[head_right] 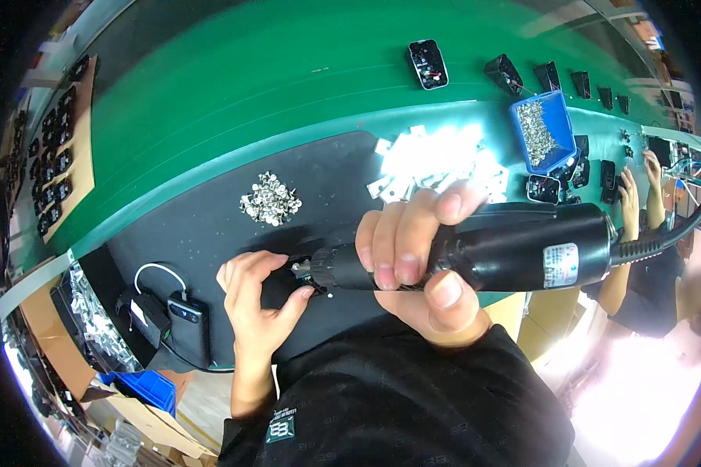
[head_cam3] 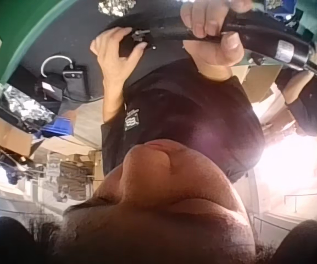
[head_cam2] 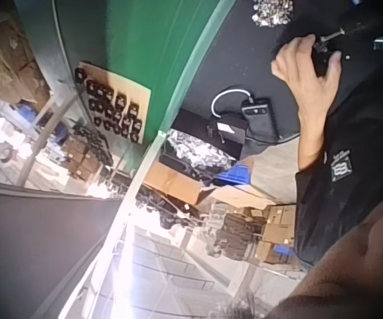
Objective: The person uses a handheld electric screwdriver to fasten screws into small black electronic devices on a green workbench. They repeatedly pick up devices, secure them with screws, and place the finished units onto a cardboard sheet. The workspace contains piles of screws and white plastic components.
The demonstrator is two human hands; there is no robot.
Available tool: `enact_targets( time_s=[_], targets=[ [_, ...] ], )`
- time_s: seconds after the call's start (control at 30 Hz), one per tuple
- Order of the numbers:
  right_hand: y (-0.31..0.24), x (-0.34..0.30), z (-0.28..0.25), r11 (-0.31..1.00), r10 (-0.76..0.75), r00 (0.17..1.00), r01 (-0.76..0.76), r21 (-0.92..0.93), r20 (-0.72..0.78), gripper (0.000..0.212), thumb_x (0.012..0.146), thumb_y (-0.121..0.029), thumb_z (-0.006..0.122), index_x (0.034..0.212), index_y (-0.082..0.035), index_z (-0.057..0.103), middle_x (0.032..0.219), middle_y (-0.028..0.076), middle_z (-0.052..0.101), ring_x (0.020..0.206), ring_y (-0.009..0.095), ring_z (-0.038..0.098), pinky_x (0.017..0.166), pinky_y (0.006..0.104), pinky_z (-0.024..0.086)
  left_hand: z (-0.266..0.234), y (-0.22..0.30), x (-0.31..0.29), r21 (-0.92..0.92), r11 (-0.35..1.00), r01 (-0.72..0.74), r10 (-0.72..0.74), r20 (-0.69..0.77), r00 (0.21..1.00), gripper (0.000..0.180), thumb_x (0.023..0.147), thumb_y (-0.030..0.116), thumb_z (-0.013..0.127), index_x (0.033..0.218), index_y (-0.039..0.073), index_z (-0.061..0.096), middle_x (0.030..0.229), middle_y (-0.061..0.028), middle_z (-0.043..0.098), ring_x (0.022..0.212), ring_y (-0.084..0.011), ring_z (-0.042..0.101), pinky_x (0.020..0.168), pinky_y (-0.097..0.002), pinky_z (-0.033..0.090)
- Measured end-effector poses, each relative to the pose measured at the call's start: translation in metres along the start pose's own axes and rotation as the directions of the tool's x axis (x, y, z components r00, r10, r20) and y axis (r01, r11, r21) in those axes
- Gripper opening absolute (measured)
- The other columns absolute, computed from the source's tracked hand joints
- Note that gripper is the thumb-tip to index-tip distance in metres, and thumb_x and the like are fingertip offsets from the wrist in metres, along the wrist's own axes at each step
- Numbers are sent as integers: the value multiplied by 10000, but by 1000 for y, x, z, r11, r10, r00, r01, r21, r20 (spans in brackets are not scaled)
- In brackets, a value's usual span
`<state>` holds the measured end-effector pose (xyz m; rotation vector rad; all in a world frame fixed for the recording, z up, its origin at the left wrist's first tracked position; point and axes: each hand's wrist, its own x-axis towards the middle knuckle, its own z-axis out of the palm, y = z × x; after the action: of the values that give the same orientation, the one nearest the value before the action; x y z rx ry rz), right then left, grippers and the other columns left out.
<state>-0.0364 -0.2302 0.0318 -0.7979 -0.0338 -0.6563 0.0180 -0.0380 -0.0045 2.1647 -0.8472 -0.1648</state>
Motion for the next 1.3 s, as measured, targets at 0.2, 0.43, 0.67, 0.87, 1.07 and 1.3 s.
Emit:
enact_targets(
  time_s=[0.2,0.43,0.67,0.87,1.07,1.3],
  targets=[
    [1,-1,6,997,53,998,-55,61,40,402,872,-235,663,1168,-131,411,761,-23,477,643,85,481,636,263,384,5,0,-4,-55,998,-43,37,-99,994,242,640,119,804,831,56,670,756,-30,679,703,-194,608,745,-329,376],
    [-4,3,8,994,17,997,-25,108,72,405,868,-213,669,1178,-109,430,767,-15,487,664,99,500,653,273,398,2,-5,-7,-183,983,3,-28,-133,991,191,646,24,769,799,53,658,734,-35,673,670,-194,608,726,-322,389],
    [-2,2,0,998,15,1000,-16,57,25,406,863,-224,660,1174,-111,424,754,-21,474,654,90,482,646,264,393,1,-8,-7,-17,1000,-14,13,-53,999,316,627,92,781,907,52,638,894,-81,656,813,-240,607,786,-358,398],
    [4,-21,4,995,87,991,-91,-35,-104,452,807,-221,730,1139,-140,434,718,0,525,633,148,513,627,309,400,-8,-18,-17,-97,995,-32,44,122,992,680,596,178,821,1195,24,539,1187,-149,593,1021,-315,566,898,-402,370],
    [23,-37,-3,993,105,990,-101,-55,89,442,799,-51,686,1145,-74,412,740,44,548,665,162,554,668,334,451,5,-23,-22,-13,999,-43,45,226,973,798,579,246,833,1279,44,506,1299,-109,537,1108,-288,510,925,-410,338],
    [27,-36,-8,989,118,978,-99,-114,173,426,819,-30,658,1163,-79,411,781,47,561,677,161,563,684,347,463,11,-23,-21,-46,998,-38,45,170,984,757,577,226,834,1252,53,540,1245,-82,568,1068,-251,534,912,-391,346]
  ],
)
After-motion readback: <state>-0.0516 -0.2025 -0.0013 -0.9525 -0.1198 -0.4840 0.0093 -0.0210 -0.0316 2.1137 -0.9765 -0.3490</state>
